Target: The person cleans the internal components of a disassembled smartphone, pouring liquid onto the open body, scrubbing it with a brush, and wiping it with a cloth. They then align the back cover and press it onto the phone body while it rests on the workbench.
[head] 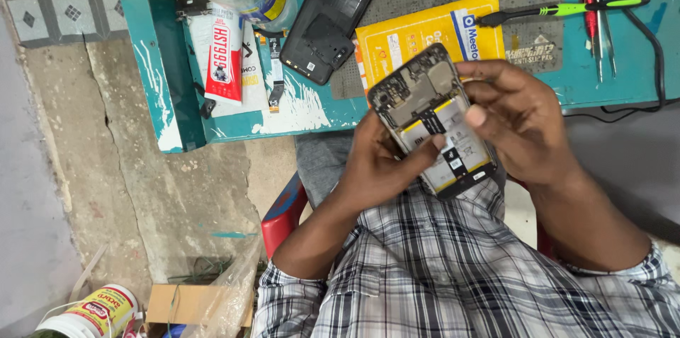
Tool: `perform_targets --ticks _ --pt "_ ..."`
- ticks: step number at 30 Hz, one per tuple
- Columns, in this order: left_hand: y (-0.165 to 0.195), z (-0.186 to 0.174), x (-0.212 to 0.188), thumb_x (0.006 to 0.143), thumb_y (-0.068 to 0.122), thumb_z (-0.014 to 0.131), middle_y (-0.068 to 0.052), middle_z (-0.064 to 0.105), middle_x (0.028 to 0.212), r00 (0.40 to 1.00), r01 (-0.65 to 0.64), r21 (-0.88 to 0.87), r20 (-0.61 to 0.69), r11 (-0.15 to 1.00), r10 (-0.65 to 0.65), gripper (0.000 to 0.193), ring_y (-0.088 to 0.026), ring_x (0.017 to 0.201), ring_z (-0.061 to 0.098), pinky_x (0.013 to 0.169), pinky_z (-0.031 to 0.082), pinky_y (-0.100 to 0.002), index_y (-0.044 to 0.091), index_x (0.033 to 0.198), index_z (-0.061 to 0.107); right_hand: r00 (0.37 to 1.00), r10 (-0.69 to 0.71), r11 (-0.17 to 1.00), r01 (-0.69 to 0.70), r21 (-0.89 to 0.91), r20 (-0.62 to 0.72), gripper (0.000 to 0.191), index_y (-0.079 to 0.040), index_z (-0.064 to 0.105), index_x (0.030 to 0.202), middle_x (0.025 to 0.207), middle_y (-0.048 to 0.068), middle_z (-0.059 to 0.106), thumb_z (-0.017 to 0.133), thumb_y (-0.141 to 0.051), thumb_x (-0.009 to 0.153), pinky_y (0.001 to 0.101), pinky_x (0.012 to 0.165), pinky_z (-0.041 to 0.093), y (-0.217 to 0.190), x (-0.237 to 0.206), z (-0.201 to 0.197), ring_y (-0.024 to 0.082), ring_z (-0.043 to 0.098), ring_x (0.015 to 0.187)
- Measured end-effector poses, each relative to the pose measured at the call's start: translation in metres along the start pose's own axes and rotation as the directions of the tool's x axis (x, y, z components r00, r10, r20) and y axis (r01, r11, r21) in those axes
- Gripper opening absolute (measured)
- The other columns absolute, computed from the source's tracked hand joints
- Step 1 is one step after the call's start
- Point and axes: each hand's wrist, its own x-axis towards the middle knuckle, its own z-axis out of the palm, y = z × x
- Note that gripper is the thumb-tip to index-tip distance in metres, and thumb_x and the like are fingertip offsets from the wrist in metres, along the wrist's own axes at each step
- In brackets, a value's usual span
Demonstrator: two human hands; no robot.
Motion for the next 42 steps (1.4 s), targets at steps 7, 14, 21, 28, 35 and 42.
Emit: perform_targets --ticks 7,14,21,28,35,42 --pt "-0.001 -0.001 0.006 0.114 0.01 0.058 -0.005 0.071 0.109 0.998 0.003 -0.068 -0.059 0.998 -0.007 0.022 -0.006 0.096 0.064 0.088 0.054 -0.023 -0.003 0.131 0.061 0.996 -0.004 0.992 -0.007 -0.127 -0.085 0.035 0.01 0.059 0.14 0.11 0.013 0.072 0.063 -0.001 0.107 0.0235 0.094 0.053 0.005 -0.009 -0.012 0.01 0.068 0.101" --pt "0.014 0.006 0.005 0.115 0.012 0.059 0.0 0.068 0.087 0.994 -0.105 0.159 0.039 0.982 0.1 0.017 -0.003 0.076 0.06 0.066 0.049 -0.022 -0.004 0.121 0.063 0.997 -0.038 0.996 0.031 -0.085 -0.073 0.036 0.01 0.059 0.133 0.114 0.016 0.074 0.068 0.01 0.099 0.0258 0.095 0.056 0.006 -0.007 -0.015 0.013 0.07 0.106" --pt "0.027 0.011 0.007 0.11 0.008 0.061 0.0 0.065 0.081 0.992 -0.123 0.288 0.061 0.95 0.11 0.017 -0.003 0.068 0.059 0.06 0.049 -0.023 -0.003 0.123 0.062 0.999 -0.038 0.999 0.038 -0.012 -0.019 0.034 0.011 0.059 0.129 0.115 0.018 0.073 0.069 0.013 0.096 0.0306 0.099 0.059 0.003 -0.005 -0.012 0.017 0.072 0.108" --pt "0.034 0.002 0.007 0.109 0.01 0.062 -0.005 0.072 0.084 0.982 -0.188 0.39 0.079 0.901 0.171 0.023 -0.004 0.074 0.068 0.066 0.055 -0.024 -0.001 0.13 0.061 1.0 -0.01 0.996 0.009 -0.086 -0.009 0.033 0.012 0.06 0.128 0.117 0.019 0.074 0.069 0.012 0.096 0.0302 0.097 0.06 0.003 0.001 -0.004 0.017 0.072 0.108" --pt "0.036 -0.002 0.006 0.114 0.013 0.06 -0.009 0.072 0.092 0.954 -0.296 0.464 0.101 0.835 0.283 0.021 -0.009 0.083 0.071 0.074 0.057 -0.027 0.0 0.13 0.059 0.998 -0.025 0.989 0.017 -0.144 -0.054 0.032 0.012 0.059 0.129 0.119 0.019 0.073 0.068 0.009 0.098 0.0287 0.096 0.059 0.002 0.004 0.011 0.017 0.072 0.11" --pt "0.016 -0.017 0.011 0.105 0.011 0.063 -0.009 0.07 0.077 0.992 0.128 0.339 -0.064 0.932 -0.113 0.022 -0.009 0.068 0.062 0.061 0.048 -0.028 -0.004 0.122 0.067 0.998 0.014 0.993 -0.021 -0.117 -0.062 0.034 0.007 0.057 0.129 0.115 0.011 0.073 0.068 0.006 0.097 0.0237 0.094 0.057 0.001 0.014 0.02 0.013 0.071 0.106"
